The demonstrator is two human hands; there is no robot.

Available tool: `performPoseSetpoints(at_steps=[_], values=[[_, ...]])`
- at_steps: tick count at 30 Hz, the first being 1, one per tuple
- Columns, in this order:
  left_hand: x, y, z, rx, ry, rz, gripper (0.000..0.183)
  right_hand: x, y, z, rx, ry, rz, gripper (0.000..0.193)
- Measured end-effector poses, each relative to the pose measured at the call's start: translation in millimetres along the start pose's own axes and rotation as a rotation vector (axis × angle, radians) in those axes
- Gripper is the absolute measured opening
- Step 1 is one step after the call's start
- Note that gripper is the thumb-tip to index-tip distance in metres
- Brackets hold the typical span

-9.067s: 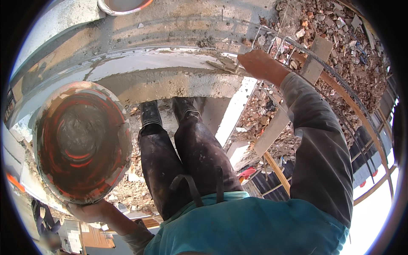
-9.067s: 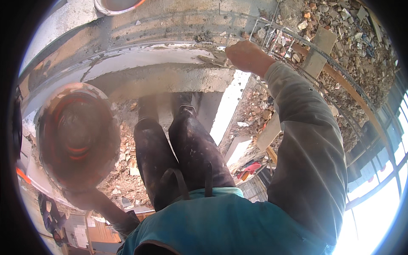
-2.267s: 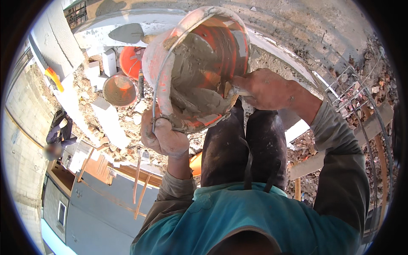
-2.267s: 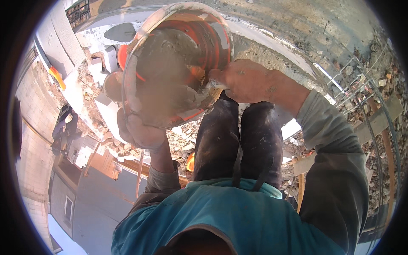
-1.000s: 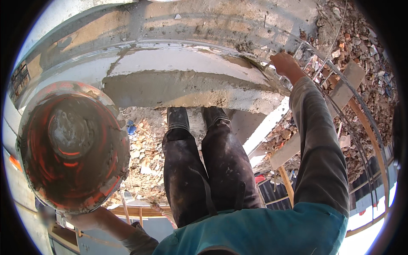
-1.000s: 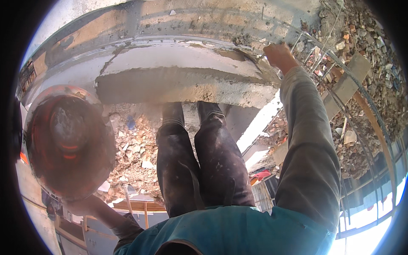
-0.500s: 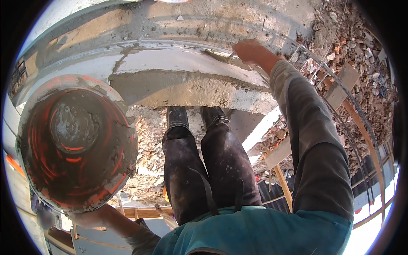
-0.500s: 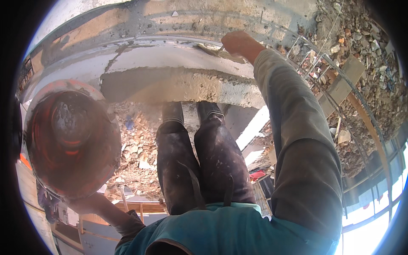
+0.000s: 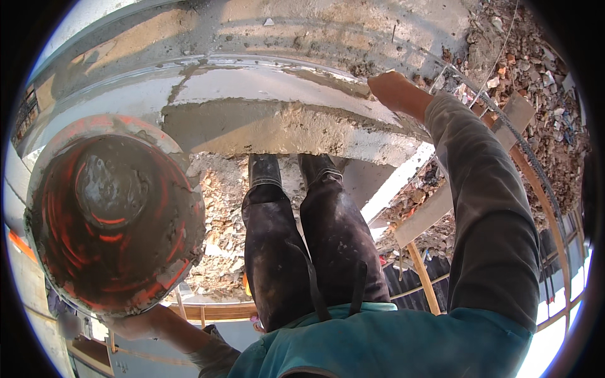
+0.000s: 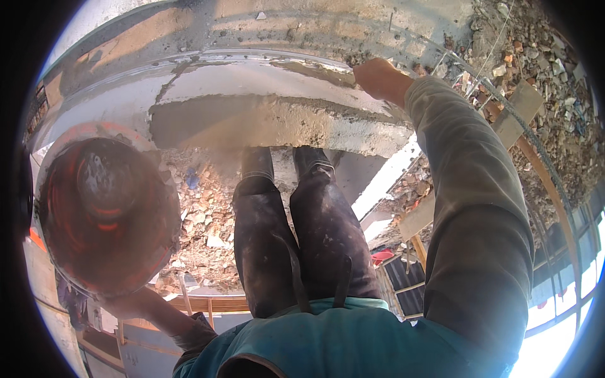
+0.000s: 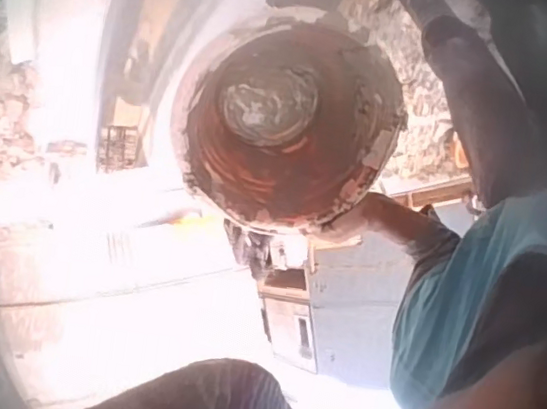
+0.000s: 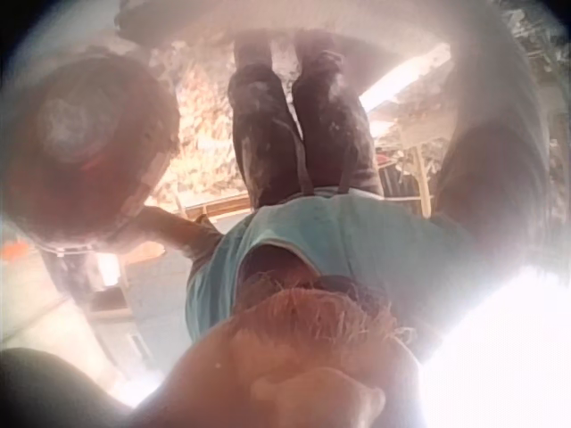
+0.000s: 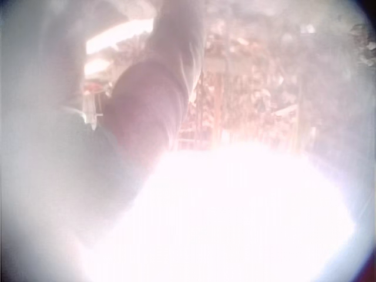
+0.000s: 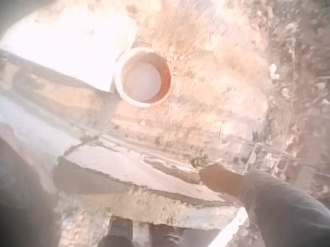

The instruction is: The person scoops cement from a bucket using a trowel and applies it to a concrete wall surface. They repeatedly smooth the cement on the wall and scrape excess material back into the bucket.

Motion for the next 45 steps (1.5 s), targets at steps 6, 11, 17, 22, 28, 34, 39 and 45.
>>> performPoseSetpoints(at_steps=[6,11,17,22,28,34,39,45], values=[[-9,17,-5,-0.121,0.035,0.237,0.034,-42,-81,-26,-0.083,0.037,-0.1,0.016],[-9,43,-8,-0.249,0.003,0.273,0.037,-23,-74,-22,-0.086,0.098,-0.194,0.015],[5,4,-10,0.129,-0.043,-0.174,0.033,17,-57,-1,-0.139,0.17,-0.121,0.02],[-1,20,-13,0.092,-0.022,-0.103,0.033,47,-29,37,-0.076,0.219,-0.08,0.021],[-8,41,-17,0.009,-0.015,-0.075,0.032,68,-8,57,-0.074,0.241,-0.047,0.023],[-21,68,-28,-0.321,-0.02,0.211,0.029,93,18,89,0.115,0.212,-0.119,0.038],[-18,58,-24,-0.143,0.002,0.196,0.031,86,33,98,0.228,0.053,-0.018,0.042],[-6,28,-20,0.146,0.136,-0.023,0.038,26,-3,88,0.3,-0.217,-0.049,0.042]])
Point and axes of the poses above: each hand's wrist, its own x-axis towards the middle knuckle, its own z-axis out of the back of the hand, y = z × x, the point moved 9 cm from there along x, towards the middle knuckle, and after that the axes turned 9 degrees about -y, right-handed, at the moved point
